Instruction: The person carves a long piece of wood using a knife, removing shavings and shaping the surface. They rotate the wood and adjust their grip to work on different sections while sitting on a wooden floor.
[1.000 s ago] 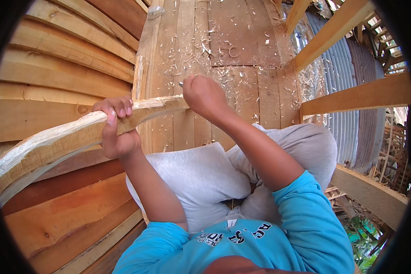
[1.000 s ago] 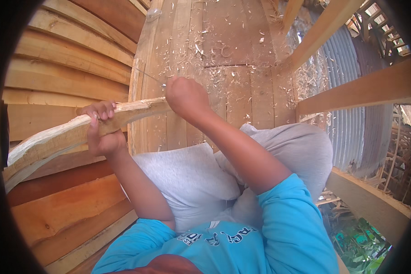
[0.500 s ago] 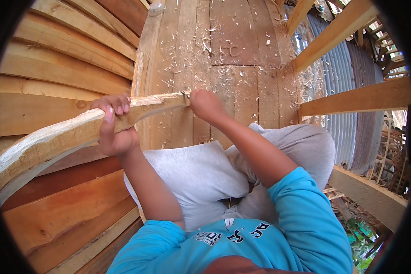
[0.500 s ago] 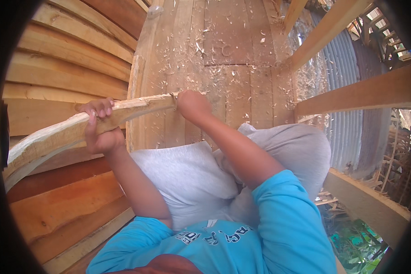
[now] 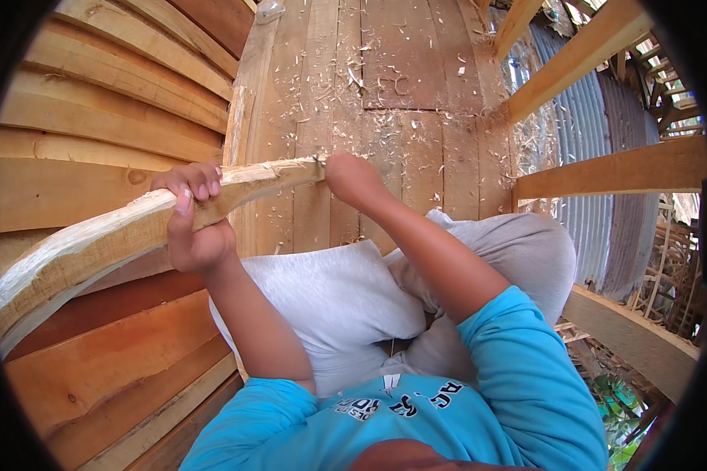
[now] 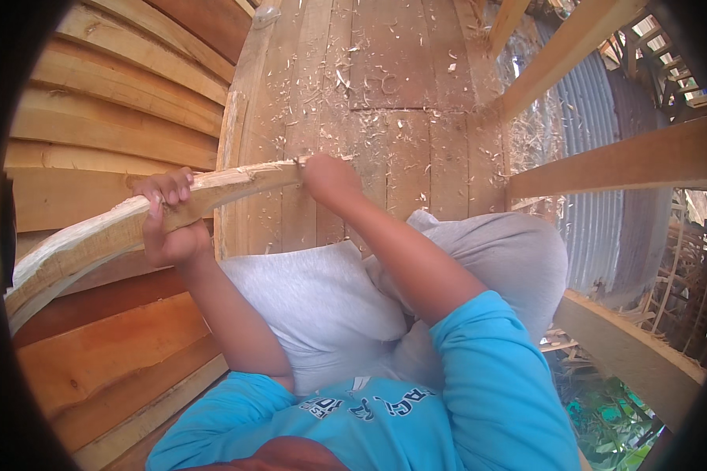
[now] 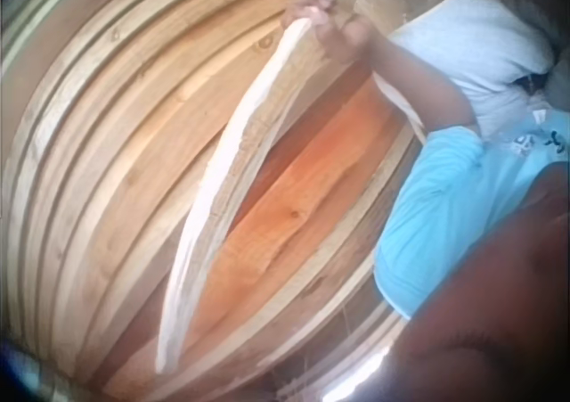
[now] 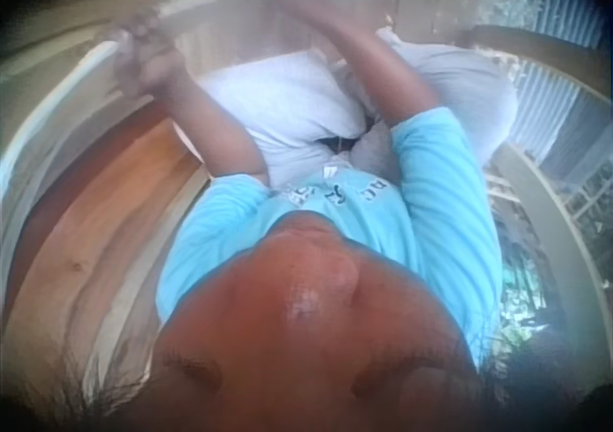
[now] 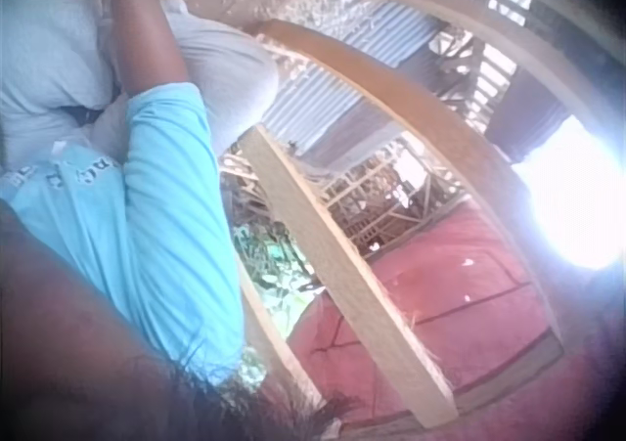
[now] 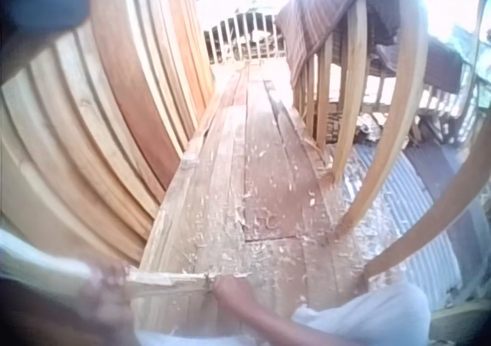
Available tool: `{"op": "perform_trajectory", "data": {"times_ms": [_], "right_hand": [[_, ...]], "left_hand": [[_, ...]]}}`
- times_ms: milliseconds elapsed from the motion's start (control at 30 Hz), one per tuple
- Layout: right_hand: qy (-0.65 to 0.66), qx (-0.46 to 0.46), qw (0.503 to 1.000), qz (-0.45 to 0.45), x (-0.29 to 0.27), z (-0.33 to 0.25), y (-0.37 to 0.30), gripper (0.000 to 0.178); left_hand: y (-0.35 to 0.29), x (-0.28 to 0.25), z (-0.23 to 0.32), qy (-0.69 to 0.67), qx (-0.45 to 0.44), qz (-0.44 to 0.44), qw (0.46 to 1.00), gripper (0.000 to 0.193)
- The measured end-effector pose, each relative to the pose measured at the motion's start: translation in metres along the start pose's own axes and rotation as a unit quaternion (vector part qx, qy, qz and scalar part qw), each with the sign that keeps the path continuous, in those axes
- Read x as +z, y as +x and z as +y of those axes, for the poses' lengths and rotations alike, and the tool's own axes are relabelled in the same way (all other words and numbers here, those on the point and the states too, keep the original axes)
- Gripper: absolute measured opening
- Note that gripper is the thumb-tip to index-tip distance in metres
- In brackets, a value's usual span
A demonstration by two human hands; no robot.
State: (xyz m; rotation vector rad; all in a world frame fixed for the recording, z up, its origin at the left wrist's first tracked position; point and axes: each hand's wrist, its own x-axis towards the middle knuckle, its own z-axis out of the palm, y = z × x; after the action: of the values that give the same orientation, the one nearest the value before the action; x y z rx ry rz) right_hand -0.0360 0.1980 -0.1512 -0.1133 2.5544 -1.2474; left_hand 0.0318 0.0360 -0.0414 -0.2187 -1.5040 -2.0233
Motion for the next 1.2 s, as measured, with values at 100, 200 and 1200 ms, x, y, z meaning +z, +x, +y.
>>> {"op": "perform_trajectory", "data": {"times_ms": [100, 200, 1200], "right_hand": [[-0.018, -0.001, 0.999, -0.03, 0.003, 0.008, 0.002, 0.052], [-0.043, 0.007, 0.997, -0.057, -0.004, -0.012, 0.002, 0.042], [-0.112, -0.064, 0.992, -0.003, 0.02, 0.03, 0.008, 0.052]], "left_hand": [[0.003, -0.001, 0.001, 0.001, -0.001, -0.009, 1.0, 0.014], [0.0, 0.0, 0.002, 0.005, -0.001, -0.005, 1.0, 0.014], [0.003, -0.007, 0.001, -0.005, 0.002, -0.021, 1.0, 0.014]]}}
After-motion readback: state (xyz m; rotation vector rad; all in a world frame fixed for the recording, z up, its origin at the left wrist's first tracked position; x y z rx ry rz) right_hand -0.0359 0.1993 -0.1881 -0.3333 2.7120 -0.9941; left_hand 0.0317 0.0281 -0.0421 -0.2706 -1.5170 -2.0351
